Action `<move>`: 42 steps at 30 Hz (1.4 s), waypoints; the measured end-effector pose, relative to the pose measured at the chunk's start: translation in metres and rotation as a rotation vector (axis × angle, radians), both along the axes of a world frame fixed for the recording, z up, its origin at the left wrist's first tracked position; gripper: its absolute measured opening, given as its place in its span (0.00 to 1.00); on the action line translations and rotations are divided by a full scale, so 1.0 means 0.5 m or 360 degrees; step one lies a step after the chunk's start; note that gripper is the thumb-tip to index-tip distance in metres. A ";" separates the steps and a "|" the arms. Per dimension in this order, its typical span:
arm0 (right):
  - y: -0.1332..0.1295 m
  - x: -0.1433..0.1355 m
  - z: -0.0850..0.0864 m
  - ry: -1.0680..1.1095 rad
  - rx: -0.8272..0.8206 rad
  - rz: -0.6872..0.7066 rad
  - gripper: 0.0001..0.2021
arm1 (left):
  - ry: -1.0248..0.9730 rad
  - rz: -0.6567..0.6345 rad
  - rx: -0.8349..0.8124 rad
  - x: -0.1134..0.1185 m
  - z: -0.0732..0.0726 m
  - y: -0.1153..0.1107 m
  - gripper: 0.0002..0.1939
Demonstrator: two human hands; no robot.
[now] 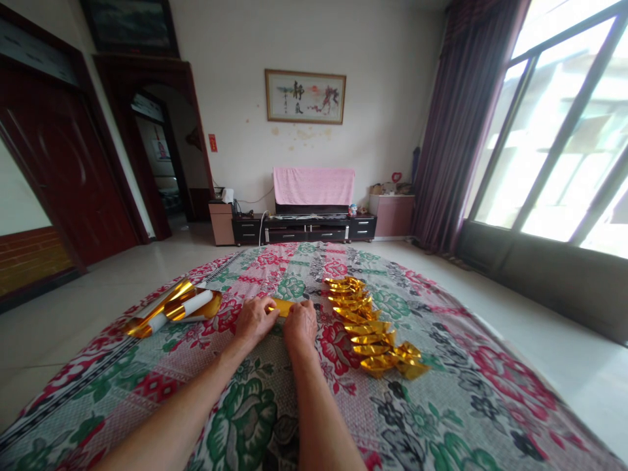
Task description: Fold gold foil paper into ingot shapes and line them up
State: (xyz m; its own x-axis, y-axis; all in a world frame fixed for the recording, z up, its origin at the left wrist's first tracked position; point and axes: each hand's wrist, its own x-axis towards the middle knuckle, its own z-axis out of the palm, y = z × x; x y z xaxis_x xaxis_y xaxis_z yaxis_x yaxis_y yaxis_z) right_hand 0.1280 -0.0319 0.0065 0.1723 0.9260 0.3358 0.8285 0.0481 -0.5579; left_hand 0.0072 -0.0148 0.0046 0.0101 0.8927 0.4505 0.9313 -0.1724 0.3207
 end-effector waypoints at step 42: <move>0.019 0.032 0.030 -0.0172 -0.0153 0.0075 0.11 | 0.0000 0.0069 -0.0074 -0.005 0.003 0.003 0.09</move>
